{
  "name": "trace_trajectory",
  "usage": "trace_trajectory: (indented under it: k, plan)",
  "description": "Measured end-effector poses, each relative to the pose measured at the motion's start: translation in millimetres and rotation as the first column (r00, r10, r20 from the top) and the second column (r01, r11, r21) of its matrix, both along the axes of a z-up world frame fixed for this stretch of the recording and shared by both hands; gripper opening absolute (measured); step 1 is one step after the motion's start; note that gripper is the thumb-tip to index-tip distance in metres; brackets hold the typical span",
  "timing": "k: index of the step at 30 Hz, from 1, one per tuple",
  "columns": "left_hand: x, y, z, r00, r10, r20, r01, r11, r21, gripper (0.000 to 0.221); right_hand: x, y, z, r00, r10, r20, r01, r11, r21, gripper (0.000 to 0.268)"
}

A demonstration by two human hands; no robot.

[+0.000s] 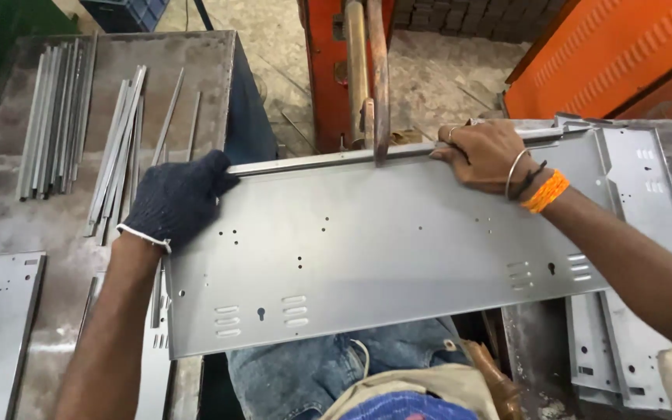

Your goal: Spot welding metal rods onto metal plates using an industrial welding machine.

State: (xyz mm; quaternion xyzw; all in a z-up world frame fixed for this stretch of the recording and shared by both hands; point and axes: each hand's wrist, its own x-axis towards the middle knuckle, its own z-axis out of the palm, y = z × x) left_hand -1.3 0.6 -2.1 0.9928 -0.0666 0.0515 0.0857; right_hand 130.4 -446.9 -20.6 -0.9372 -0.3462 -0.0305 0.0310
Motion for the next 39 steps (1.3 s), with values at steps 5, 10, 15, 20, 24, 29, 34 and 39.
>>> trace_trajectory:
  k: [5, 10, 15, 20, 24, 29, 34, 39]
  plan:
    - [0.9, 5.6, -7.2, 1.000, -0.016, 0.000, 0.016, 1.000, -0.013, 0.019, -3.8, 4.4, -3.0, 0.994, 0.060, 0.087, -0.074, 0.982, 0.171, 0.034]
    - [8.2, -9.5, -5.6, 0.998, -0.055, 0.021, 0.056, 0.998, -0.022, 0.021, -3.5, -9.5, -2.3, 0.993, -0.017, 0.119, 0.005, 0.995, 0.099, 0.048]
    - [23.7, -65.5, 7.8, 0.992, -0.100, 0.079, 0.110, 0.985, -0.134, 0.018, 8.3, -61.6, -3.6, 0.992, -0.059, 0.113, 0.051, 0.996, 0.068, 0.041]
    - [29.4, -77.3, 4.3, 0.990, -0.118, 0.083, 0.130, 0.979, -0.157, 0.015, 10.7, -83.6, -10.1, 0.983, -0.159, 0.093, 0.157, 0.987, 0.029, 0.044]
    - [28.4, -81.1, 2.3, 0.992, -0.102, 0.075, 0.112, 0.982, -0.151, 0.015, 18.5, -90.2, -23.7, 0.979, -0.106, 0.171, 0.104, 0.994, 0.019, 0.051]
    - [34.8, -76.9, -2.9, 0.988, -0.117, 0.097, 0.132, 0.976, -0.174, 0.016, 18.5, -83.1, -18.1, 0.985, -0.144, 0.096, 0.141, 0.989, 0.037, 0.058]
    - [33.2, -97.6, 7.6, 0.986, -0.137, 0.097, 0.155, 0.966, -0.208, 0.019, 16.4, -98.9, -13.5, 0.966, -0.223, 0.130, 0.235, 0.968, -0.090, 0.067]
    - [32.2, -142.2, 17.4, 0.975, -0.051, 0.215, 0.175, 0.771, -0.612, 0.031, 33.1, -154.4, -23.8, 0.954, -0.262, 0.148, 0.274, 0.959, -0.072, 0.074]
